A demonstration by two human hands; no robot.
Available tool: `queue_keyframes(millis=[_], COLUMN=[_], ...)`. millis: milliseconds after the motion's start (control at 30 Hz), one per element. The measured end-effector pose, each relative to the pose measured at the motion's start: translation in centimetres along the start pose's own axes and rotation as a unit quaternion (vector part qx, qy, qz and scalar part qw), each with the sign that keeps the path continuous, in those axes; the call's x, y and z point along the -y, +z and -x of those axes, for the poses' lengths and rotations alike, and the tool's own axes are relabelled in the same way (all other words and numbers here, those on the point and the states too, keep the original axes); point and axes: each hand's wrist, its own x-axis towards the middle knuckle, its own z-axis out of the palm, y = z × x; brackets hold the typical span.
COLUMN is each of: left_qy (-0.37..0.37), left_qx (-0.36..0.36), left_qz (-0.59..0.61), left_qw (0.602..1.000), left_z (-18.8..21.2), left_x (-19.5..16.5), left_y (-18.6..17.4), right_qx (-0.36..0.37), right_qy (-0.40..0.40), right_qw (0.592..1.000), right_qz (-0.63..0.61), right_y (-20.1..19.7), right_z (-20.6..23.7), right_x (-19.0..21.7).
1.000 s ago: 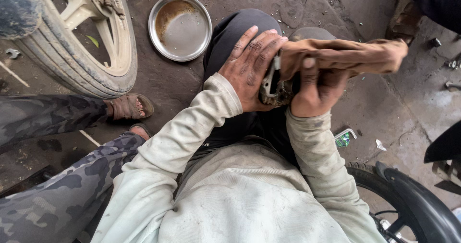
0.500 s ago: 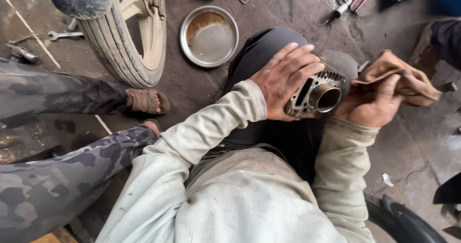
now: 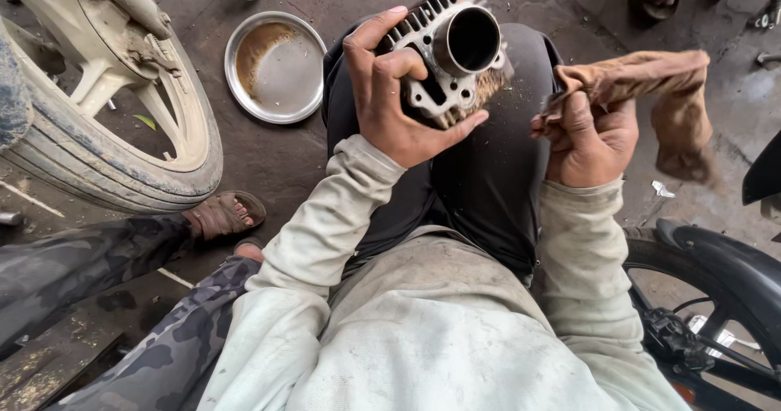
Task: The person sits on the workshop floor with a motorcycle engine cylinder on their lap. They scrape old gasket material and dirt from the cylinder's mating surfaces with a small scraper, wipe the part with a rag, and turn the cylinder to clean different sides.
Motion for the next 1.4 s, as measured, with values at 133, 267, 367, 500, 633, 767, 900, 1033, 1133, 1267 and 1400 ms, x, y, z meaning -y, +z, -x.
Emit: queue_keyframes(millis=[133, 267, 367, 500, 633, 767, 900, 1033, 1133, 1267, 1400], left_qy=[0.010, 0.003, 0.001, -0.022, -0.025, -0.015, -0.010, -0.008, -0.016, -0.025, -0.029], left_qx=[-0.013, -0.010, -0.004, 0.030, 0.024, 0.027, 0.038, 0.044, 0.051, 0.057, 0.095], left_qz=[-0.061, -0.074, -0.073, -0.059, -0.056, -0.069, -0.089, -0.115, -0.118, -0.126, -0.115], left_qw=[0.998, 0.997, 0.997, 0.998, 0.998, 0.997, 0.995, 0.992, 0.992, 0.990, 0.988], left_z=[0.0, -0.4, -0.5, -0.3, -0.1, -0.3, -0.5, -0.6, -0.5, -0.5, -1.3], left_x=[0.0, -0.4, -0.6, -0.4, -0.1, 0.0, 0.0, -0.2, -0.3, -0.6, -0.9], left_y=[1.2, 2.4, 2.8, 3.0, 3.5, 3.5, 3.4, 3.7, 3.9, 4.0, 3.5], right_qx=[0.002, -0.005, 0.012, 0.050, 0.087, 0.075, 0.087, 0.083, 0.055, 0.059, 0.039], right_qy=[-0.002, 0.001, 0.037, 0.065, 0.029, 0.028, 0.004, 0.002, -0.007, 0.009, 0.003], right_qw=[1.000, 0.999, 0.998, 0.996, 0.988, 0.989, 0.990, 0.989, 0.988, 0.992, 0.995], right_qz=[0.021, 0.053, 0.046, 0.043, 0.123, 0.126, 0.111, 0.121, 0.145, 0.114, 0.096], right_y=[2.9, 4.0, 3.4, 2.7, 3.1, 3.2, 2.9, 2.6, 2.7, 3.0, 3.2], right_z=[-0.7, -2.2, -2.9, -3.1, -2.8, -2.9, -2.7, -2.2, -1.6, -1.2, -1.1], right_x=[-1.0, -2.0, -1.8, -1.2, -1.5, -2.2, -2.8, -2.8, -2.5, -2.1, -2.2])
